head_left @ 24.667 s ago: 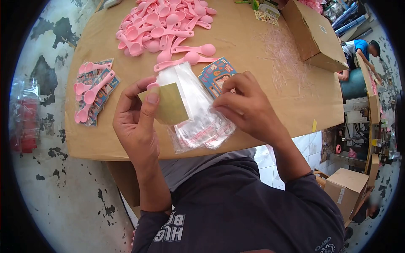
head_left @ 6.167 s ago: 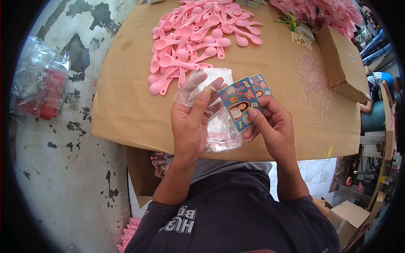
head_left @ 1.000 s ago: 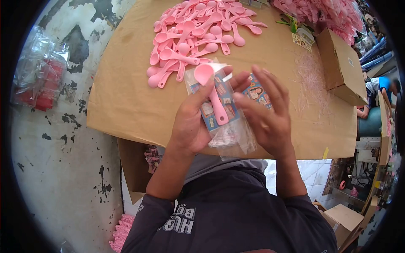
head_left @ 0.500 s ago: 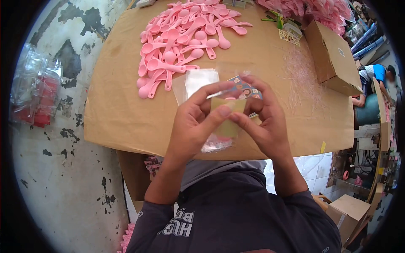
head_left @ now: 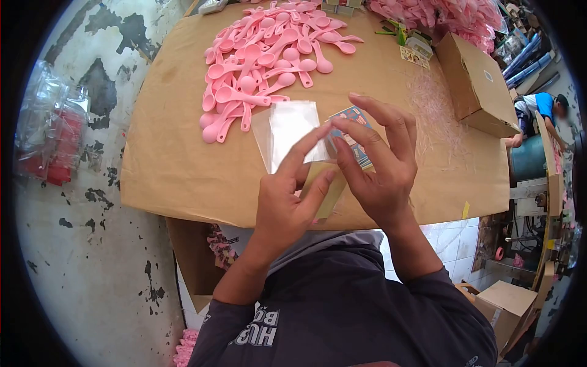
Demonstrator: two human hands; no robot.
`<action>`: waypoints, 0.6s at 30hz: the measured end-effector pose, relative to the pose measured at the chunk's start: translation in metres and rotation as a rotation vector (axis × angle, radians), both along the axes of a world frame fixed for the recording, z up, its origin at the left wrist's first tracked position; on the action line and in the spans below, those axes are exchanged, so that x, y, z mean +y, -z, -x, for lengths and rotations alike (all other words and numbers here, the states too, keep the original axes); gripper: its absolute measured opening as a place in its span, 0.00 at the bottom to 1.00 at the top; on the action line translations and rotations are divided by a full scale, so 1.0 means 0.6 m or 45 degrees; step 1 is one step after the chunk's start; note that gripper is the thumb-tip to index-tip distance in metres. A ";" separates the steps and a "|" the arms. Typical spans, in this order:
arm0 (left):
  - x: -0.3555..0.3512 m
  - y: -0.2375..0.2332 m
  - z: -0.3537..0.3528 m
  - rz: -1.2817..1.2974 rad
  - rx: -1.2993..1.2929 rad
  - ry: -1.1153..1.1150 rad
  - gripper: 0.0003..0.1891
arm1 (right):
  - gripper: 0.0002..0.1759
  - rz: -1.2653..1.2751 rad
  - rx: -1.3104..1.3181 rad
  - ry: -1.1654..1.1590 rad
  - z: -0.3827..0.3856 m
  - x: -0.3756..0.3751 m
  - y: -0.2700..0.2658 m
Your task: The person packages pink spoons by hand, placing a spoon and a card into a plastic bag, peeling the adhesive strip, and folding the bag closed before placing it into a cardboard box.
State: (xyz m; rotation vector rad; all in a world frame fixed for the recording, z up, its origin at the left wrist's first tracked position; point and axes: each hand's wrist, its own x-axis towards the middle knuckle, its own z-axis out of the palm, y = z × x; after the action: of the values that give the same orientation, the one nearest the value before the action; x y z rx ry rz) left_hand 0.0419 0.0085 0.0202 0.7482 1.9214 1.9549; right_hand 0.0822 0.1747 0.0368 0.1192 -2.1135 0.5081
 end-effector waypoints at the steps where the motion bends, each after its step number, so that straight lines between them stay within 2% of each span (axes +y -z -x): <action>1: -0.004 0.002 0.000 0.105 0.092 0.012 0.30 | 0.17 -0.005 0.001 -0.004 0.000 -0.002 0.000; 7: -0.005 -0.004 -0.002 0.099 0.168 0.011 0.31 | 0.18 -0.001 0.018 -0.032 0.002 -0.004 0.004; 13: -0.008 -0.004 0.000 0.170 0.193 0.083 0.31 | 0.14 0.075 0.011 -0.063 0.003 0.004 0.004; 15: -0.007 -0.006 0.002 0.153 0.177 0.098 0.31 | 0.12 0.296 -0.019 -0.093 0.000 0.007 0.003; 16: -0.010 -0.015 0.006 0.199 0.083 0.172 0.31 | 0.12 0.296 -0.021 -0.091 -0.001 0.014 0.004; 18: -0.009 -0.018 0.008 0.247 -0.011 0.245 0.30 | 0.11 0.612 0.080 -0.037 -0.002 0.038 0.005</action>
State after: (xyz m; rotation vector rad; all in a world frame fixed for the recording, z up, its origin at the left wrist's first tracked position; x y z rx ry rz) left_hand 0.0370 0.0030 0.0311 0.8333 1.9211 1.6304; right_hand 0.0833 0.1972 0.0337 -0.1082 -1.8753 0.9989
